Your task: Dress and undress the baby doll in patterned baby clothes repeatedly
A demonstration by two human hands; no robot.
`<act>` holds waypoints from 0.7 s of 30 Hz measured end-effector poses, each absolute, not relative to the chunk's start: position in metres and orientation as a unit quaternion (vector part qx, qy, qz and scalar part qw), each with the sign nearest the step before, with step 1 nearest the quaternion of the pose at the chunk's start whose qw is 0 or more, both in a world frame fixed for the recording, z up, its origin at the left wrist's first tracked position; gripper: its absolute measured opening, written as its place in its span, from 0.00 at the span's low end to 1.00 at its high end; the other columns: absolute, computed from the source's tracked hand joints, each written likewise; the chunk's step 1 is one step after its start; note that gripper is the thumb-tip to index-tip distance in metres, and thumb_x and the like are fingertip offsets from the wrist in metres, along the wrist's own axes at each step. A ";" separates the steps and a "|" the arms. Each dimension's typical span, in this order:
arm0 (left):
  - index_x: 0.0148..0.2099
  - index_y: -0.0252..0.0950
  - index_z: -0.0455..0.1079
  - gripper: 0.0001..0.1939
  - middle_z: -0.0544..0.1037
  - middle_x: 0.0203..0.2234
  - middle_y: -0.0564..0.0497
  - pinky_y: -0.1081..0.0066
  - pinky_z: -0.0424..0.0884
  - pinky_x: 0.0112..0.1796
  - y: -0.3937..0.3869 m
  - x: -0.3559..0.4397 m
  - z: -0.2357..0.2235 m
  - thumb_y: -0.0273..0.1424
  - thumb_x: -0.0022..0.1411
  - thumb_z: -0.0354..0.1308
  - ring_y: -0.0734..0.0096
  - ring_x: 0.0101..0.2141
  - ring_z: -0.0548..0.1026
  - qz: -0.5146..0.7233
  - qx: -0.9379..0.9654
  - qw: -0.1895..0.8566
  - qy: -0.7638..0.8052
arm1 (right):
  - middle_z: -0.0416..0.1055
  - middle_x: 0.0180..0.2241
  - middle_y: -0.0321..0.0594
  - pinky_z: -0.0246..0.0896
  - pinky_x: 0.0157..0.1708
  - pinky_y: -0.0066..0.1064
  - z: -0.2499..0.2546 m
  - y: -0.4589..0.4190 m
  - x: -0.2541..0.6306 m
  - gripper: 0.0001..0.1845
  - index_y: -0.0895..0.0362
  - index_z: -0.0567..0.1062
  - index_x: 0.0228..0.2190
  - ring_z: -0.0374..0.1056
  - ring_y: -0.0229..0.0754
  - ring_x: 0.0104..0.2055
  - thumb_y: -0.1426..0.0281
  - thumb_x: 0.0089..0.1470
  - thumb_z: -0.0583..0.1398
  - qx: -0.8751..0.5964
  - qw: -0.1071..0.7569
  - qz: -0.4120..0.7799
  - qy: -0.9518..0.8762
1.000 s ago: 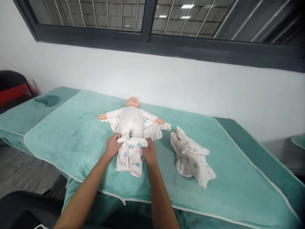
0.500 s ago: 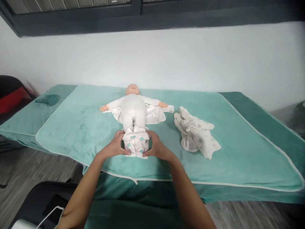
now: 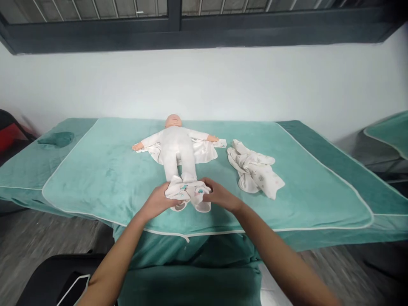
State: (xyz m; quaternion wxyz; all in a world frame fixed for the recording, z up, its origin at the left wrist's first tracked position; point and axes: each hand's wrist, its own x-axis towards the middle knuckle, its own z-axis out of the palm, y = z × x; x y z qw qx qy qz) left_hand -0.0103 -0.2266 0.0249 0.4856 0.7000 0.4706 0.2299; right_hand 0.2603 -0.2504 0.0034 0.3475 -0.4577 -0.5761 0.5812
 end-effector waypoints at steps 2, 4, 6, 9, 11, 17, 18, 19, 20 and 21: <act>0.50 0.34 0.73 0.24 0.81 0.42 0.49 0.67 0.72 0.40 -0.226 -0.015 0.037 0.36 0.51 0.68 0.58 0.42 0.77 0.245 0.657 0.571 0.426 | 0.72 0.38 0.37 0.63 0.39 0.32 0.023 -0.251 0.265 0.22 0.56 0.74 0.41 0.68 0.43 0.38 0.61 0.44 0.70 -0.412 0.324 0.631 -0.572; 0.48 0.33 0.74 0.22 0.81 0.40 0.49 0.68 0.72 0.40 -0.220 -0.022 0.053 0.34 0.49 0.67 0.59 0.41 0.77 0.230 0.636 0.629 0.384 | 0.73 0.39 0.39 0.63 0.40 0.34 0.045 -0.247 0.268 0.22 0.55 0.75 0.41 0.69 0.45 0.40 0.57 0.47 0.69 -0.386 0.309 0.652 -0.575; 0.47 0.34 0.75 0.22 0.81 0.40 0.49 0.69 0.73 0.41 -0.209 -0.028 0.076 0.35 0.49 0.68 0.60 0.41 0.77 0.195 0.646 0.647 0.354 | 0.75 0.41 0.41 0.63 0.43 0.35 0.069 -0.235 0.270 0.21 0.55 0.76 0.41 0.70 0.47 0.43 0.53 0.52 0.67 -0.384 0.285 0.643 -0.598; 0.46 0.36 0.76 0.24 0.82 0.40 0.51 0.68 0.74 0.43 -0.190 -0.036 0.128 0.36 0.45 0.71 0.58 0.43 0.78 0.108 0.723 0.598 0.327 | 0.76 0.43 0.42 0.63 0.47 0.36 0.114 -0.208 0.271 0.23 0.55 0.77 0.42 0.70 0.47 0.46 0.50 0.54 0.65 -0.384 0.203 0.585 -0.685; 0.45 0.38 0.78 0.27 0.83 0.42 0.52 0.68 0.74 0.46 -0.180 -0.035 0.169 0.35 0.39 0.74 0.56 0.46 0.77 -0.021 0.789 0.535 0.302 | 0.76 0.46 0.41 0.63 0.47 0.35 0.150 -0.191 0.270 0.25 0.55 0.78 0.44 0.70 0.47 0.48 0.50 0.52 0.66 -0.362 0.111 0.538 -0.753; 0.56 0.45 0.75 0.33 0.80 0.53 0.49 0.63 0.67 0.53 -0.172 -0.014 0.264 0.42 0.46 0.69 0.51 0.52 0.75 -0.202 0.870 0.193 0.407 | 0.76 0.43 0.42 0.64 0.43 0.37 0.240 -0.155 0.247 0.30 0.56 0.79 0.40 0.71 0.51 0.47 0.45 0.47 0.68 -0.397 -0.049 0.374 -0.837; 0.57 0.46 0.75 0.33 0.79 0.53 0.48 0.62 0.66 0.54 -0.170 -0.012 0.272 0.44 0.47 0.68 0.50 0.53 0.75 -0.207 0.867 0.147 0.430 | 0.76 0.41 0.42 0.64 0.43 0.38 0.248 -0.147 0.245 0.30 0.56 0.79 0.38 0.71 0.52 0.47 0.44 0.46 0.68 -0.414 -0.013 0.352 -0.839; 0.56 0.45 0.75 0.32 0.80 0.51 0.47 0.60 0.65 0.54 -0.167 -0.011 0.279 0.45 0.48 0.67 0.49 0.52 0.75 -0.205 0.863 0.118 0.447 | 0.75 0.41 0.41 0.64 0.43 0.39 0.254 -0.138 0.244 0.29 0.56 0.79 0.37 0.71 0.53 0.48 0.44 0.47 0.68 -0.434 0.048 0.337 -0.834; 0.54 0.44 0.76 0.29 0.80 0.48 0.47 0.60 0.65 0.54 -0.163 -0.011 0.283 0.44 0.48 0.67 0.49 0.51 0.75 -0.202 0.861 0.108 0.455 | 0.74 0.41 0.41 0.64 0.44 0.40 0.257 -0.128 0.244 0.29 0.57 0.79 0.37 0.70 0.54 0.50 0.43 0.49 0.66 -0.453 0.129 0.328 -0.819; 0.50 0.42 0.78 0.26 0.81 0.44 0.48 0.60 0.66 0.52 -0.160 -0.012 0.287 0.43 0.48 0.67 0.50 0.48 0.76 -0.196 0.863 0.114 0.452 | 0.72 0.41 0.40 0.64 0.46 0.41 0.259 -0.116 0.244 0.30 0.58 0.78 0.39 0.69 0.55 0.52 0.43 0.53 0.63 -0.469 0.220 0.322 -0.792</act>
